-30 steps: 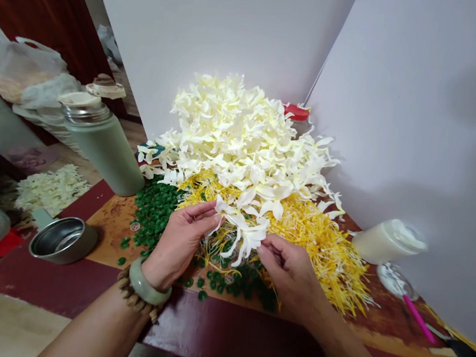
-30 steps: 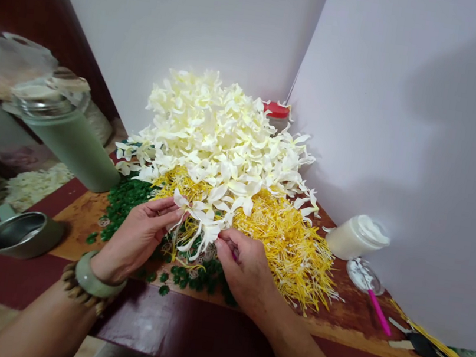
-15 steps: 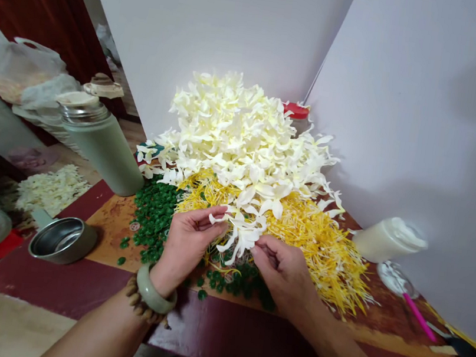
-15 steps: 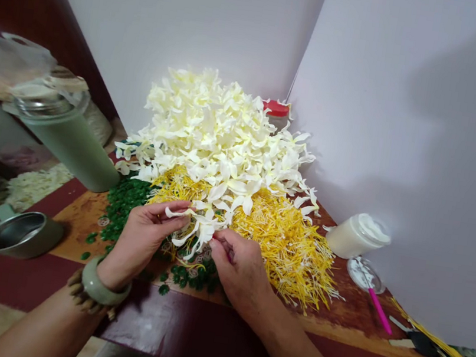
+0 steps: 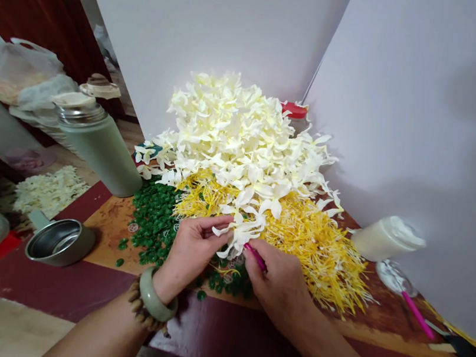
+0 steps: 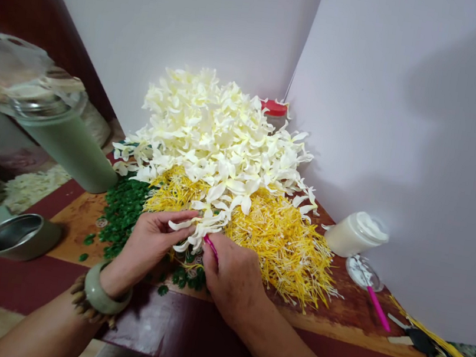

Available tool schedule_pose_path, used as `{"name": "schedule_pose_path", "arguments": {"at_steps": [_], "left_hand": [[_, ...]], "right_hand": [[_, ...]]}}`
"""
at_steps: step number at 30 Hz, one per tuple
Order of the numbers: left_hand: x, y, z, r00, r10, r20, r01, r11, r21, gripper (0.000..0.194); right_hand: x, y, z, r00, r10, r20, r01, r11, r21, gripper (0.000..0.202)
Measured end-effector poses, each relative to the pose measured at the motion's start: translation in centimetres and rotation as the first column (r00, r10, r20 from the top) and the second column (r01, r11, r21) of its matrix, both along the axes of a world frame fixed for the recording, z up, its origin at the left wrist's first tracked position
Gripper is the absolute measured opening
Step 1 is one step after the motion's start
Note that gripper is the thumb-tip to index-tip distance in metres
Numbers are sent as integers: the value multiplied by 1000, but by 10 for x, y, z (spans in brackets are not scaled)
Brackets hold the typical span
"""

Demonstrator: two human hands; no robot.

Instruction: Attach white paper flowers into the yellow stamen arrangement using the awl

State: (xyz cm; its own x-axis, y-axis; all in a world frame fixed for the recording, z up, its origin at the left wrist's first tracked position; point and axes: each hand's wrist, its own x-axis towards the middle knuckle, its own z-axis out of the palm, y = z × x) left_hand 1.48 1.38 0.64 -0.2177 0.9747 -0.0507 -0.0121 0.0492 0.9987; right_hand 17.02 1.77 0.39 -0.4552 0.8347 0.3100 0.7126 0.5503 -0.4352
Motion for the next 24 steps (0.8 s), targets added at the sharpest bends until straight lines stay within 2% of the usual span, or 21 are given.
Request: {"name": "schedule_pose_path", "arguments": {"at_steps": [6, 11, 16, 20, 24], "left_hand": [[-3, 0, 0, 999, -47, -8, 47, 999, 9, 13], [-4, -1, -2, 999, -38, -26, 37, 999, -32, 30], [-5, -1, -4, 999, -32, -33, 32, 999, -4, 29], [-4, -1, -4, 1000, -23, 4, 23, 1000, 0, 30], [-2, -2, -1, 999, -27, 22, 27, 1000, -3, 30]], "right_hand": [[1, -2, -3, 998, 21, 55, -28, 993, 117, 20], [0, -3, -5, 997, 43, 60, -55, 978, 201, 19], [-1, -2, -7, 999, 37, 31, -43, 972, 230, 18], [-1, -3, -5, 999, 38, 7, -39, 984, 173, 18], [-2, -2, 1, 996, 27, -79, -32, 998, -54, 19]]}}
